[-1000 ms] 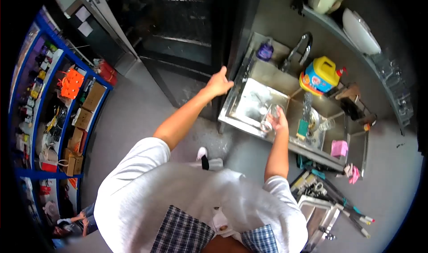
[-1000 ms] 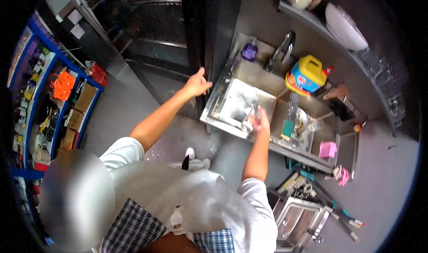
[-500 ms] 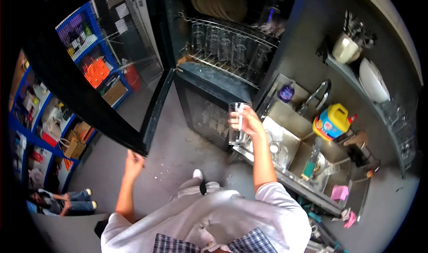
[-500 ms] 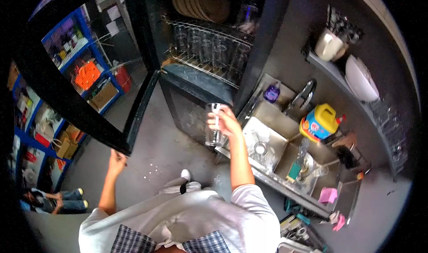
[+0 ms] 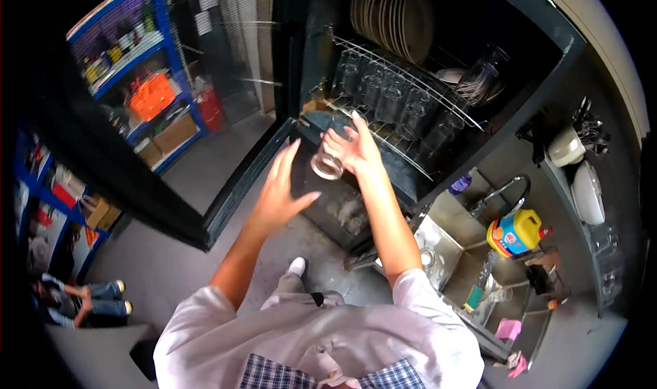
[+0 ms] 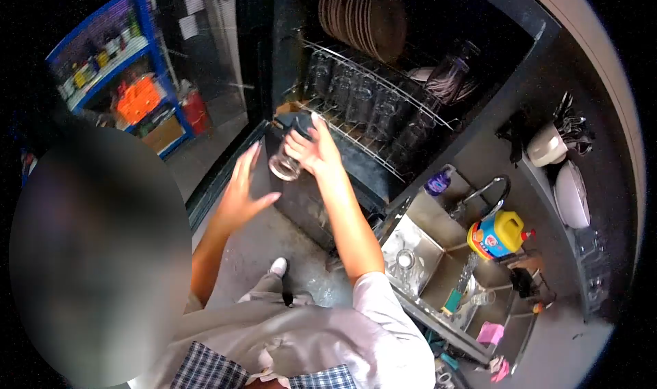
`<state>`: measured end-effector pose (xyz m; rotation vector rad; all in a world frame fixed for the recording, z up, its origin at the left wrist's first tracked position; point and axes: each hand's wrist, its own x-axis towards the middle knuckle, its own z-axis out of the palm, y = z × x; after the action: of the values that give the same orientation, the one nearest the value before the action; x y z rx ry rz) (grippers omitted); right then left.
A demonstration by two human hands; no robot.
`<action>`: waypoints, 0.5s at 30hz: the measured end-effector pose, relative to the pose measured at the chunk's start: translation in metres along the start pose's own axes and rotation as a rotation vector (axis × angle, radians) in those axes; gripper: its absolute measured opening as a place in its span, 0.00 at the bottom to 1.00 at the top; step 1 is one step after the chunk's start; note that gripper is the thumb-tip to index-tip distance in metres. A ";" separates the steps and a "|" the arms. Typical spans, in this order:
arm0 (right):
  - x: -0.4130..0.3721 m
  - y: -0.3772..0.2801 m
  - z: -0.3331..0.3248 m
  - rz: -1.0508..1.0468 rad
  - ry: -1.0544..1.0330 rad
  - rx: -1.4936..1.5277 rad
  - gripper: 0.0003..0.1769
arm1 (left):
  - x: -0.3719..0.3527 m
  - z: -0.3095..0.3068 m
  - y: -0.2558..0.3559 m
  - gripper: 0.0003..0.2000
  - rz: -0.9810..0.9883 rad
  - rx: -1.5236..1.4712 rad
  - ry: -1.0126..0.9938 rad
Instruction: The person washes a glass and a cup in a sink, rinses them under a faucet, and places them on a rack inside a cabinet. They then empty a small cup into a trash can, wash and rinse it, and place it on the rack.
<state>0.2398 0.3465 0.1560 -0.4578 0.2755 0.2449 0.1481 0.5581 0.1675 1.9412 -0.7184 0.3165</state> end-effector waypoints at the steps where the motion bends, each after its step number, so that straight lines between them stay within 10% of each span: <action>1: 0.015 -0.004 0.011 -0.023 -0.054 0.019 0.42 | 0.041 0.000 0.000 0.51 0.167 0.091 0.054; 4: 0.025 -0.026 0.067 -0.124 -0.106 -0.003 0.35 | 0.144 -0.002 -0.010 0.47 0.542 -0.025 0.116; 10: 0.087 -0.098 0.152 -0.448 -0.239 -0.060 0.36 | 0.283 -0.014 0.010 0.24 0.505 -0.548 0.261; 13: 0.091 -0.142 0.172 -0.199 -0.139 -0.449 0.40 | 0.345 -0.028 0.015 0.21 0.501 -0.529 0.352; 15: 0.083 -0.154 0.174 -0.722 0.211 -1.226 0.37 | 0.376 -0.036 0.005 0.21 0.466 -0.477 0.381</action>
<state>0.3980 0.3073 0.3418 -1.7563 0.1199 -0.3937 0.4447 0.4578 0.3784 1.2055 -0.8887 0.7087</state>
